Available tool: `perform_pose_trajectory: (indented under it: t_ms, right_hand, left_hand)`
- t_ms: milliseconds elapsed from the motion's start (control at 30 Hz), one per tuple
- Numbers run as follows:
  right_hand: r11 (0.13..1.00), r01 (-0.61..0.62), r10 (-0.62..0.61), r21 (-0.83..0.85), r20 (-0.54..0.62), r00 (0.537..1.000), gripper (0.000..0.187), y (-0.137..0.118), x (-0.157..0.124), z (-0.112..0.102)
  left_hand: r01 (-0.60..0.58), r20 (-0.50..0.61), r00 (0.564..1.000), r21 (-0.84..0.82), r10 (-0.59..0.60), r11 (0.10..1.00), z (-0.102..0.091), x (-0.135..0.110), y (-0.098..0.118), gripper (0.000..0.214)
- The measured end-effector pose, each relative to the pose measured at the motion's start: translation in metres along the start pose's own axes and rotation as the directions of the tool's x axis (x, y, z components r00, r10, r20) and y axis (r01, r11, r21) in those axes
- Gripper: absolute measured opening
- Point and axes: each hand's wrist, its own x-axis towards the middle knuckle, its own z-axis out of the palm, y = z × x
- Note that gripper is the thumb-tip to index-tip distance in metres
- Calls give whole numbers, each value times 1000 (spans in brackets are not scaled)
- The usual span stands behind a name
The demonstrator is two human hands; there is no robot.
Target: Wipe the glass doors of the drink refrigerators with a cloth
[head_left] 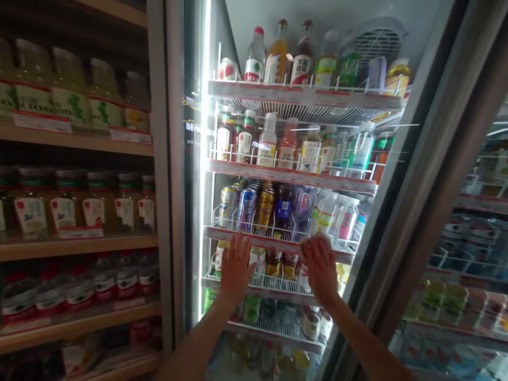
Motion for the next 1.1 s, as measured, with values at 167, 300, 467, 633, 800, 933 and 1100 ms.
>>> perform_pose_trajectory:
  t_ms: [167,300,467,633,800,933,1100]
  right_hand:
    - [999,42,-43,20,59,997,59,-14,-20,1]
    - [990,-137,134,-34,-77,988,63,-5,24,3]
    - [1000,18,-19,4,18,1000,64,-22,19,10]
    - [1000,-8,8,5,-76,997,65,1,50,7]
    - [998,-69,70,9,-122,990,64,-2,76,6]
    - [962,250,-258,110,64,964,57,-28,42,7]
    - [999,2,0,32,-52,999,61,-4,75,1]
  left_hand:
    - [-27,-53,998,-19,26,999,4,0,-1,59]
    - [-34,-86,996,-53,30,998,5,1,-3,57]
    - [-95,-72,993,-16,93,995,-1,4,-12,54]
    - [-55,-65,996,38,57,998,-7,18,-24,62]
    - [-61,-20,998,52,62,997,-12,32,-29,78]
    - [-36,-20,999,42,37,998,-13,33,-31,77]
    - [-65,-99,993,1,65,998,-13,34,-34,64]
